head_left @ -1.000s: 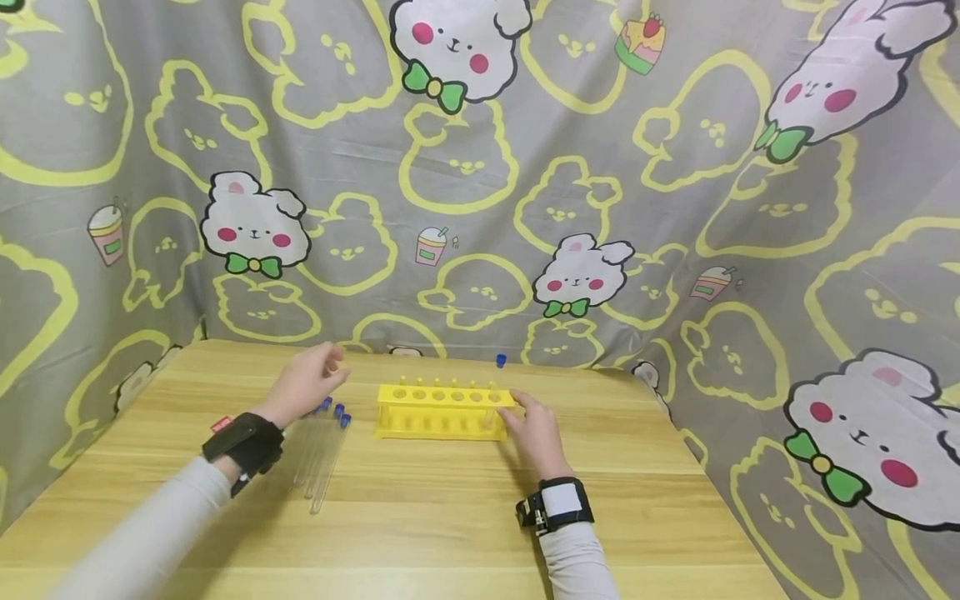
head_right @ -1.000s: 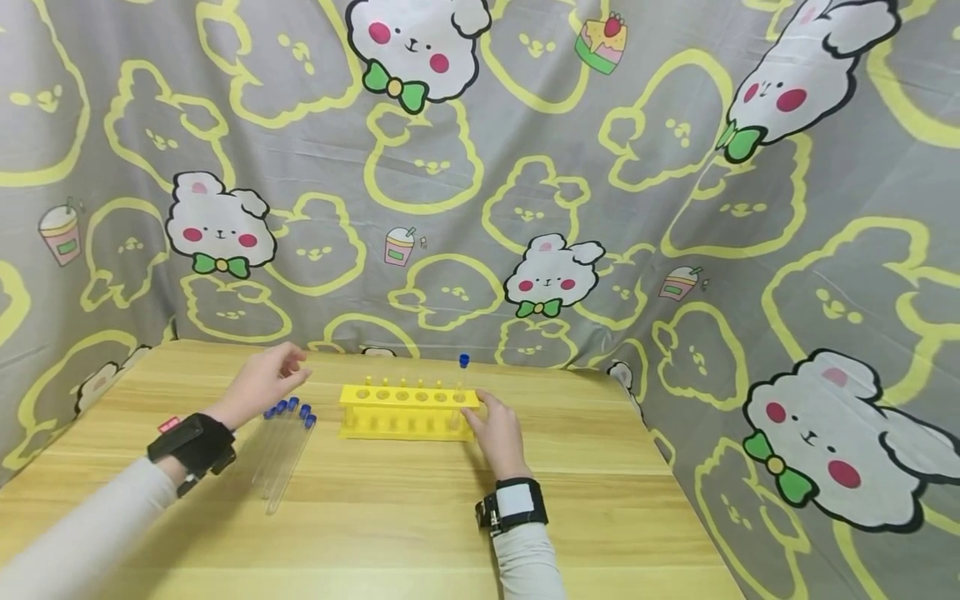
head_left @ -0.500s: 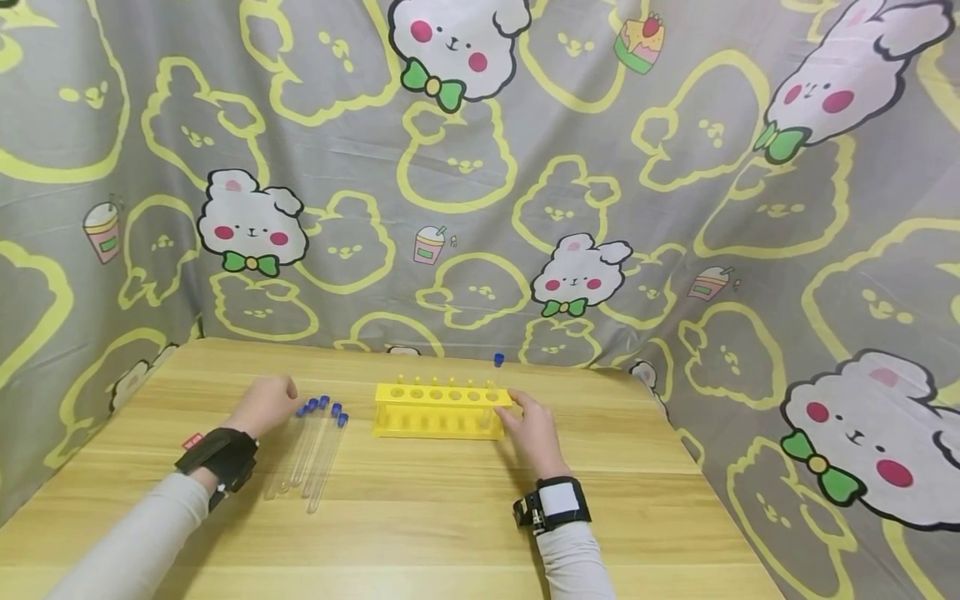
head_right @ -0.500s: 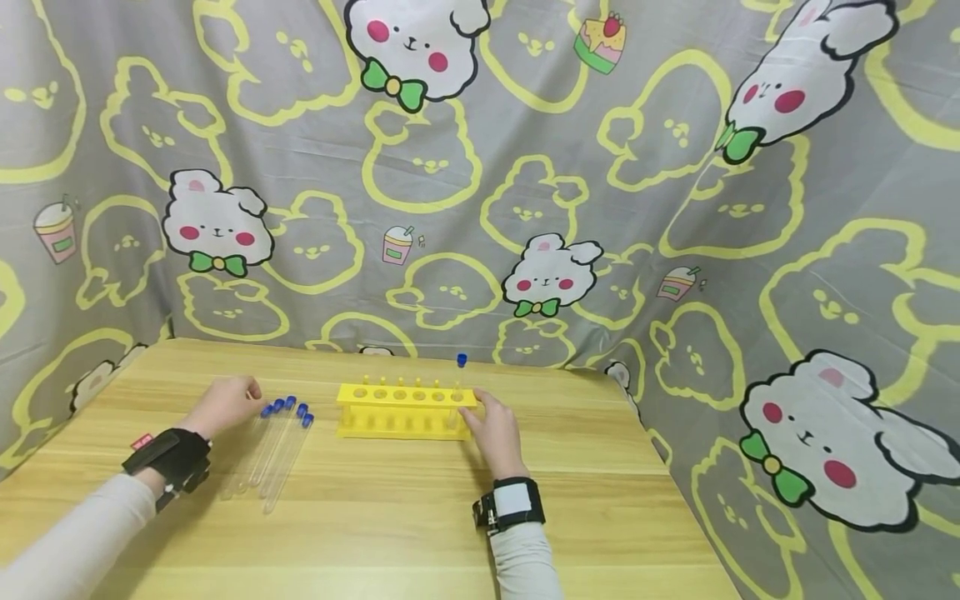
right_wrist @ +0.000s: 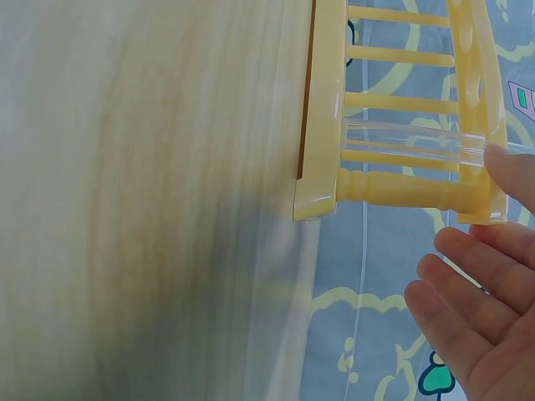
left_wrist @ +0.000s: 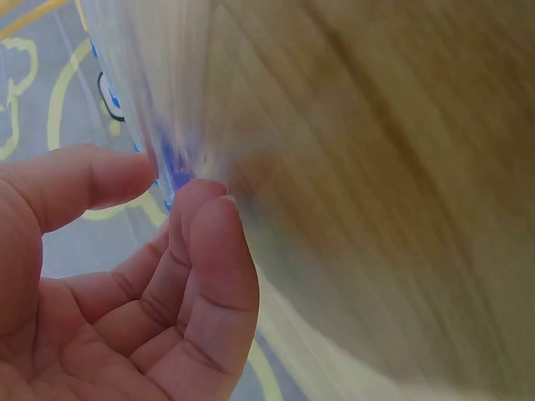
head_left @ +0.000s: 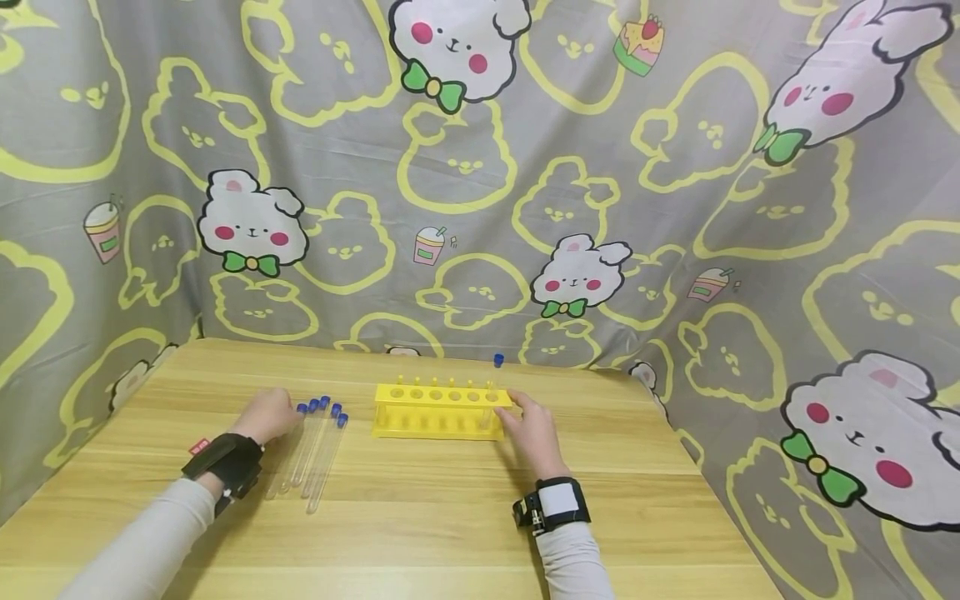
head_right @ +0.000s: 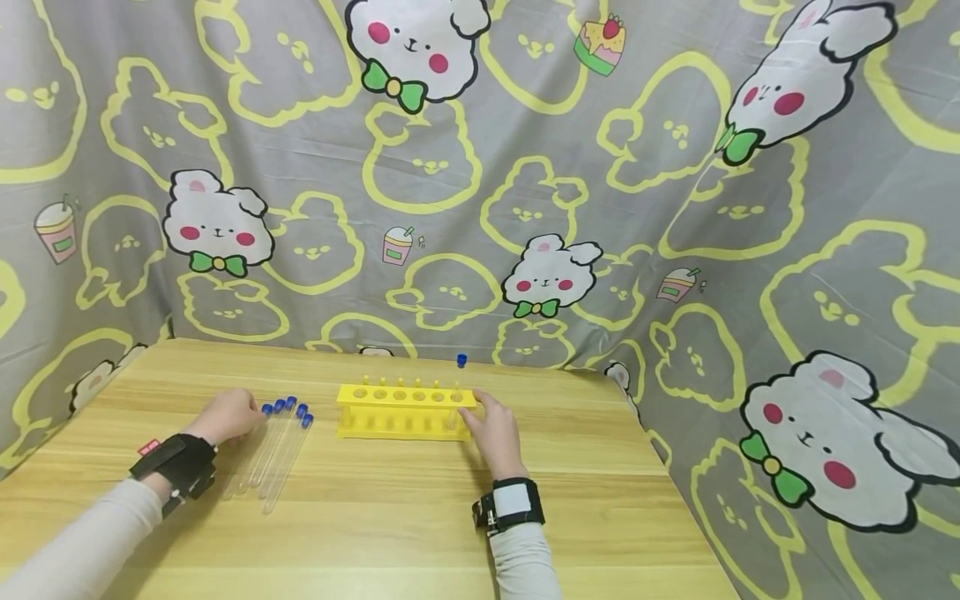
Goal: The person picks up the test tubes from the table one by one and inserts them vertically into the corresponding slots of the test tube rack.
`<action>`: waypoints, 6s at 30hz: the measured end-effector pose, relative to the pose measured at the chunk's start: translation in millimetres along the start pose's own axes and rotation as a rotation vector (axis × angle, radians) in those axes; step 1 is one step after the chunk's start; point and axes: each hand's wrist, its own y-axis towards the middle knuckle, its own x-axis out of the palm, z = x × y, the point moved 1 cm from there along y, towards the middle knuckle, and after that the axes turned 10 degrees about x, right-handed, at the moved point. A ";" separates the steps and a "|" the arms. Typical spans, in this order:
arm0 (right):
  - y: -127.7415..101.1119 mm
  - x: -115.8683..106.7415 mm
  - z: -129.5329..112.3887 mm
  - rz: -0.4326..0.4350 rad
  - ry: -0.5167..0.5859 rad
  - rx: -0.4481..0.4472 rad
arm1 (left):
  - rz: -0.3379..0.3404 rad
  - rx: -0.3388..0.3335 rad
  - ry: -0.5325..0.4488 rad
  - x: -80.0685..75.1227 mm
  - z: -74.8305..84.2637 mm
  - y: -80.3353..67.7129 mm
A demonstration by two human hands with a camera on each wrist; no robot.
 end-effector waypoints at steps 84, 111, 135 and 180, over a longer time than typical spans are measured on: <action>0.6 0.7 1.9 -0.011 0.026 0.009 | 0.653 0.412 -0.339 -35.8 188.3 33.8; -1.9 -1.2 1.2 -0.004 0.021 -0.022 | 0.524 0.449 -0.580 40.4 243.2 63.9; 1.9 -0.8 1.7 0.002 0.027 -0.018 | 0.382 0.471 -0.445 84.2 231.6 73.1; 1.0 1.3 1.8 -0.010 0.035 0.002 | 0.284 0.479 -0.285 47.3 172.7 34.7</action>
